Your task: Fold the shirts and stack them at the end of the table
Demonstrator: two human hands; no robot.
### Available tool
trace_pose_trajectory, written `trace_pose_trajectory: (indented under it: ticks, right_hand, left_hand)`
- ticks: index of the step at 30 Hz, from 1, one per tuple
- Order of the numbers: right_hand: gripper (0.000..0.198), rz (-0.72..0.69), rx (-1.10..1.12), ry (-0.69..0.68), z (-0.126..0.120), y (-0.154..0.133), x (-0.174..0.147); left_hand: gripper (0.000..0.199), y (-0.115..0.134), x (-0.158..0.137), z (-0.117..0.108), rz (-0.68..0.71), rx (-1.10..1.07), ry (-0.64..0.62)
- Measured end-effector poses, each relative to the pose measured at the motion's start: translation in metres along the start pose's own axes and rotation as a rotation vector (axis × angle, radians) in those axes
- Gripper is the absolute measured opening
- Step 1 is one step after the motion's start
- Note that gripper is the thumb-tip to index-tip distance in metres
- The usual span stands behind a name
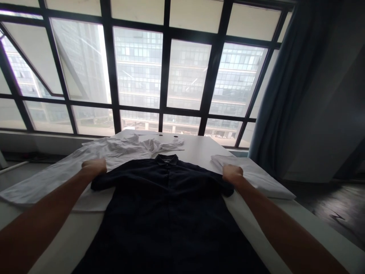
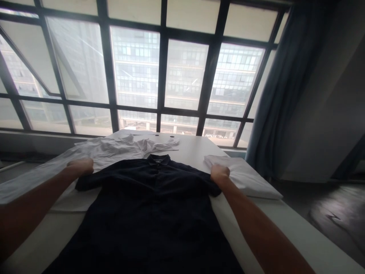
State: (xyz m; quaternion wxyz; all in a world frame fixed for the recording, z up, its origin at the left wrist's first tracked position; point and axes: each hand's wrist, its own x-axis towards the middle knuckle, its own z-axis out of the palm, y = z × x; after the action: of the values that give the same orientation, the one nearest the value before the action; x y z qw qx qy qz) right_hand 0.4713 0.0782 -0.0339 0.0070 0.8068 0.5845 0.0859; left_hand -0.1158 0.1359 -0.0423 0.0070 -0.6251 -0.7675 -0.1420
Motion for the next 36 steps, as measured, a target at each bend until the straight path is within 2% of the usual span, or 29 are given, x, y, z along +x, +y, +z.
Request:
trace_pose_trajectory:
  ticks: [2, 8, 11, 16, 18, 21, 23, 26, 28, 30, 33, 36]
  right_hand:
    - [0.028, -0.069, 0.010, -0.008, 0.003, -0.020, 0.001]
    - [0.024, -0.239, 0.125, -0.043, 0.008, -0.088, 0.028]
    - [0.025, -0.263, 0.193, -0.073, 0.017, -0.114, 0.048]
    - [0.031, -0.288, 0.300, -0.093, 0.032, -0.144, 0.078]
    - [0.032, -0.296, 0.333, -0.102, 0.035, -0.152, 0.088]
    - [0.020, -0.291, 0.369, -0.109, 0.033, -0.157, 0.101]
    - [0.018, -0.275, 0.387, -0.077, 0.027, -0.154, 0.109]
    - [0.020, -0.224, 0.445, 0.060, 0.013, -0.146, 0.123]
    - [0.019, -0.179, 0.491, 0.161, 0.006, -0.141, 0.131]
    - [0.020, -0.136, 0.511, 0.219, 0.003, -0.140, 0.136]
    - [0.026, -0.106, 0.487, 0.221, 0.007, -0.146, 0.130]
    - [0.026, -0.195, 0.448, 0.142, 0.011, -0.161, 0.107]
  left_hand:
    - [0.016, 0.024, -0.008, 0.003, -0.021, 0.145, -0.077]
    - [0.041, 0.108, -0.011, 0.024, 0.280, 0.215, -0.101]
    - [0.044, 0.133, 0.001, 0.039, 0.353, 0.189, -0.080]
    - [0.041, 0.159, 0.029, 0.061, 0.360, 0.077, -0.150]
    - [0.035, 0.167, 0.040, 0.067, 0.361, 0.021, -0.158]
    - [0.025, 0.178, 0.054, 0.067, 0.356, -0.025, -0.146]
    - [0.025, 0.185, 0.062, 0.060, 0.373, -0.058, -0.053]
    - [0.027, 0.198, 0.076, 0.044, 0.400, -0.127, 0.184]
    - [0.029, 0.207, 0.085, 0.036, 0.382, -0.161, 0.252]
    - [0.031, 0.217, 0.092, 0.036, 0.340, -0.174, 0.224]
    - [0.035, 0.228, 0.093, 0.048, 0.269, -0.164, 0.113]
    - [0.043, 0.235, 0.078, 0.063, 0.283, -0.153, -0.013]
